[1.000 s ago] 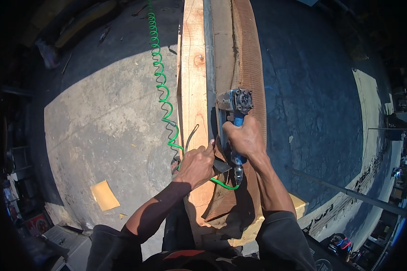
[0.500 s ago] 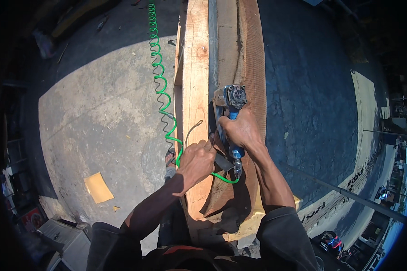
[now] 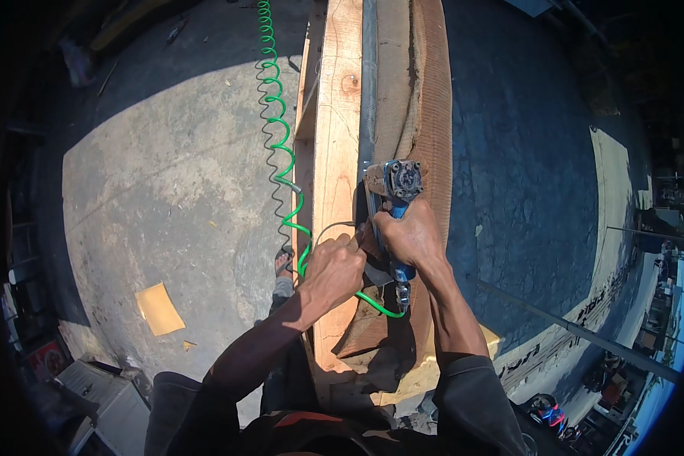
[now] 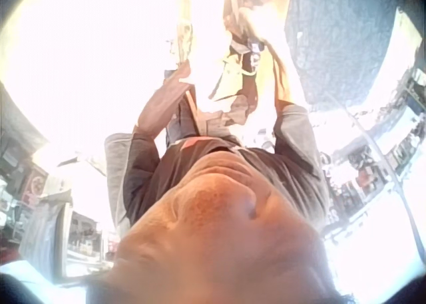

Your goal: The person is repairing a wooden chair frame by attaching a black strap to the side. They use a pneumatic nail gun to secure the strap and a tape measure to check dimensions. A woman assists by holding the chair steady during the process.

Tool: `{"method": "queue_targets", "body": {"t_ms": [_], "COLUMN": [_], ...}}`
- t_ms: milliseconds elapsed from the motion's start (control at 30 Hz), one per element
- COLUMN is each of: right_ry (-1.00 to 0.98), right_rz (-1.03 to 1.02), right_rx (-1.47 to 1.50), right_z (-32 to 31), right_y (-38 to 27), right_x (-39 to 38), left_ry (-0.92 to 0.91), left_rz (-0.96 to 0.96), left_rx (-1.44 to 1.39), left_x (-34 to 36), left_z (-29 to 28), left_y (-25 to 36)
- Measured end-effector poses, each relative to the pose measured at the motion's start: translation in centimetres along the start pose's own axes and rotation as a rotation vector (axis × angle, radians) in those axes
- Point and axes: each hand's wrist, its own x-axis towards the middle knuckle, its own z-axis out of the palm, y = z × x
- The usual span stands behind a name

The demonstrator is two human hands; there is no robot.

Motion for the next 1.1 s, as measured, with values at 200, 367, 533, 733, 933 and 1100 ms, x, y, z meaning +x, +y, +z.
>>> {"method": "queue_targets", "body": {"t_ms": [200,367,533,733,933,1100], "right_ry": [0.010,0.009,0.064,0.297,0.388,0.466], "right_rz": [-0.093,-0.081,-0.006,-0.029,0.266,0.398], "right_rx": [0.013,0.006,0.190,1.161,1.691,1.870], "right_z": [0.5,0.7,0.7,2.1,7.5,7.5], "right_y": [0.4,1.3,3.3,9.5,19.9,19.2], "right_x": [-1.3,-1.5,-3.6,-12.7,-18.0,-21.4], "left_ry": [0.063,0.102,0.012,-0.046,0.022,0.137], "left_rz": [-0.062,0.020,-0.079,-0.074,-0.251,-0.352], "left_rx": [-0.038,-0.086,-0.058,-0.166,-0.113,-0.071], "left_x": [-0.4,-0.6,-0.9,-0.1,2.8,7.2], "left_z": [-0.2,-0.1,-0.2,-2.5,-3.4,0.7], "left_y": [0.4,0.2,0.6,1.0,2.7,5.6]}}
